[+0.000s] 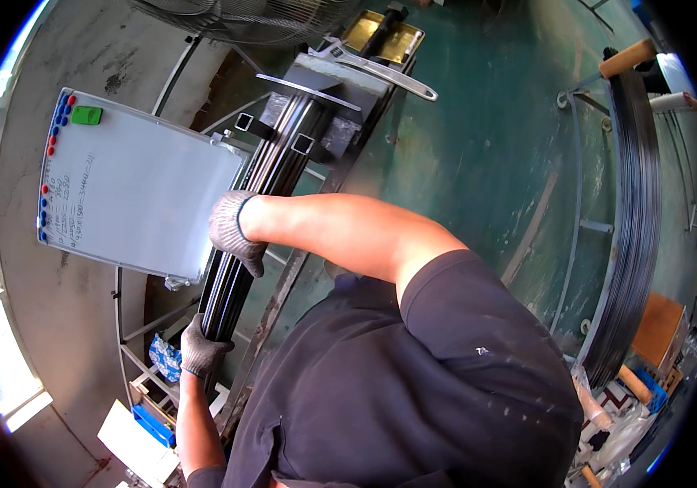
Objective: The person measures and marks a metal rod using a tape measure and marker, then secures it in a metal cutting machine. They operate the machine to cut the rod and remove the cut pieces, repeating the process with additional rods.
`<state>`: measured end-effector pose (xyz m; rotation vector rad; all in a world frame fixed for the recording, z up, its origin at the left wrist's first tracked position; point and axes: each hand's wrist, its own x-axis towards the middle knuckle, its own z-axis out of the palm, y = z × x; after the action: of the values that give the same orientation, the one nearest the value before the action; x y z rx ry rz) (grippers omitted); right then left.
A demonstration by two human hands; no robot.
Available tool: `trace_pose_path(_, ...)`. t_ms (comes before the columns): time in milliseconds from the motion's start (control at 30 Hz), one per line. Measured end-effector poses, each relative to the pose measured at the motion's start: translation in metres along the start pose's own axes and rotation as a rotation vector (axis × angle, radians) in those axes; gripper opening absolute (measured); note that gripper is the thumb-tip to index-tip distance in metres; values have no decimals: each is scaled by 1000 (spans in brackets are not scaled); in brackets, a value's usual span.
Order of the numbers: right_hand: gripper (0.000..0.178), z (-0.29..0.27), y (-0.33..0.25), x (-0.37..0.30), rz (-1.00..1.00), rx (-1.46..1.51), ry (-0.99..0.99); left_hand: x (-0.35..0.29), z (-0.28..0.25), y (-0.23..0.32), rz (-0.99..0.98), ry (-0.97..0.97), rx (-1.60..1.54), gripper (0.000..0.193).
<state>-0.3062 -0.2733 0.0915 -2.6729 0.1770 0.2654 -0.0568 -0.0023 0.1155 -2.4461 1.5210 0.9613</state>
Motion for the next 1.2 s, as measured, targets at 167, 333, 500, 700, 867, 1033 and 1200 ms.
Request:
trace_pose_path(167,62,-3,4,-6,-8,22,4,-2,-9,28,-65,-59,-91,61)
trace_pose_path(333,62,-8,6,-10,-21,44,-17,-1,-13,40,-151,-164,-350,76)
trace_pose_path(500,59,-11,6,-14,1,44,30,4,-8,30,-159,-172,-370,75)
trace_pose_path(700,60,-6,6,-13,-9,37,53,5,-2,20,-126,-159,-503,73)
trace_pose_path(867,60,-5,5,-13,8,44,49,2,-1,23,-134,-150,-499,73)
trace_pose_path(1033,60,-3,6,-8,10,51,39,3,-2,21,-141,-159,-484,73)
trace_pose_path(1200,60,-1,5,-8,22,57,45,3,2,16,-142,-136,-500,73)
